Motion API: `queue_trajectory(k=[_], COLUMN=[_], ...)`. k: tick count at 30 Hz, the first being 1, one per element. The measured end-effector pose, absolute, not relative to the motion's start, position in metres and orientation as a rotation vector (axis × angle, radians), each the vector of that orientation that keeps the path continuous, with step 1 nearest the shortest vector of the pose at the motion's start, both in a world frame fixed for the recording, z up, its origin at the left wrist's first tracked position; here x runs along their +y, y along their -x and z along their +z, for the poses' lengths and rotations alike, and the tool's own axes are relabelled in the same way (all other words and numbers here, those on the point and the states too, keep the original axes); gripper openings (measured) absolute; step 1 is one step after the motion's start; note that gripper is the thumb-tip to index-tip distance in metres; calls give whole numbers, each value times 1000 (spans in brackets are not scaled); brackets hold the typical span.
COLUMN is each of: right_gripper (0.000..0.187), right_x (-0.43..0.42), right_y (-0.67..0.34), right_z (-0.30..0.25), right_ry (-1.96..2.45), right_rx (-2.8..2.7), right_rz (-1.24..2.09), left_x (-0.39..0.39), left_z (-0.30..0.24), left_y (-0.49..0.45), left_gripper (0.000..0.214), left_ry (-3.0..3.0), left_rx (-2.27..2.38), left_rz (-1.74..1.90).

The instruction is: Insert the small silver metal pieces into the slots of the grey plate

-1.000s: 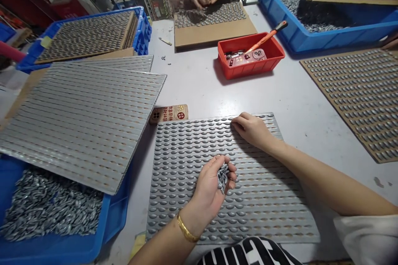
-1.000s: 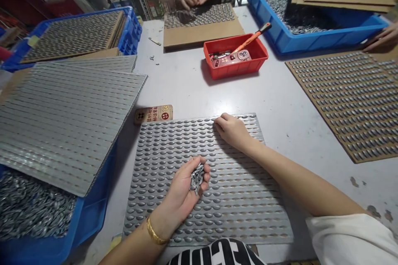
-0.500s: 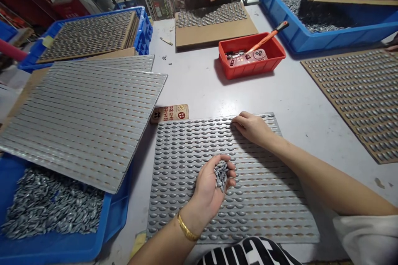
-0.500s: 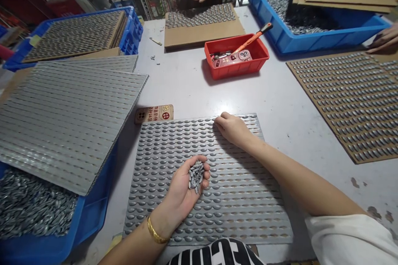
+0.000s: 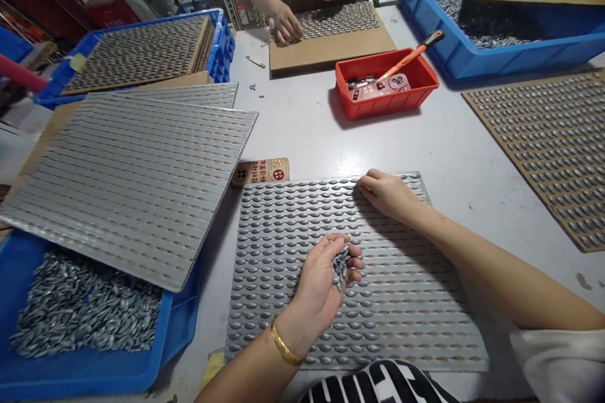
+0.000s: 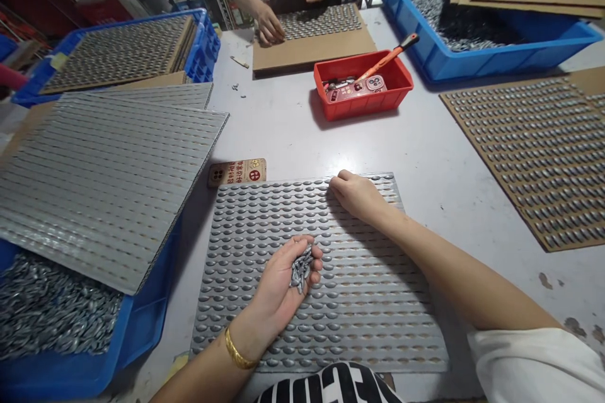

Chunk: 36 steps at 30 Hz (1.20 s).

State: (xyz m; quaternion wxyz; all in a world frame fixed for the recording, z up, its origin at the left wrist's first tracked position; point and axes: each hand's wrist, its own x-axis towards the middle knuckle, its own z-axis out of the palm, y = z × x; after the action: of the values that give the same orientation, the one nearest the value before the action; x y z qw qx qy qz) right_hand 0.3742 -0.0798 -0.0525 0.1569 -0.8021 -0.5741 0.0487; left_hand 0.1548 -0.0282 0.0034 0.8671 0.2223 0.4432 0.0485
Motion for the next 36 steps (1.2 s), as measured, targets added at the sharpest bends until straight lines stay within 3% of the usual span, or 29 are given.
queue_trajectory(k=[11,23,31,36], right_gripper=[21,16,14,19], right_x=[-102,-136,-139,-138], right_y=[-367,-300,-300,-297], right_z=[-41,-3,-13,-13], right_ry=[2057,1528,1593,1331], right_rx=[-1453,-1001,-941,-739], right_rz=[162,995,762,1008], left_x=[-29,-39,-42,-44], left_z=[-1,-1,1,0], left_y=[-156,-168,-176,-183], left_gripper=[25,27,28,26], left_ry=[-490,-586,-551,-538], left_rx=[913,869,863,861], left_rz=[122,213,242,239])
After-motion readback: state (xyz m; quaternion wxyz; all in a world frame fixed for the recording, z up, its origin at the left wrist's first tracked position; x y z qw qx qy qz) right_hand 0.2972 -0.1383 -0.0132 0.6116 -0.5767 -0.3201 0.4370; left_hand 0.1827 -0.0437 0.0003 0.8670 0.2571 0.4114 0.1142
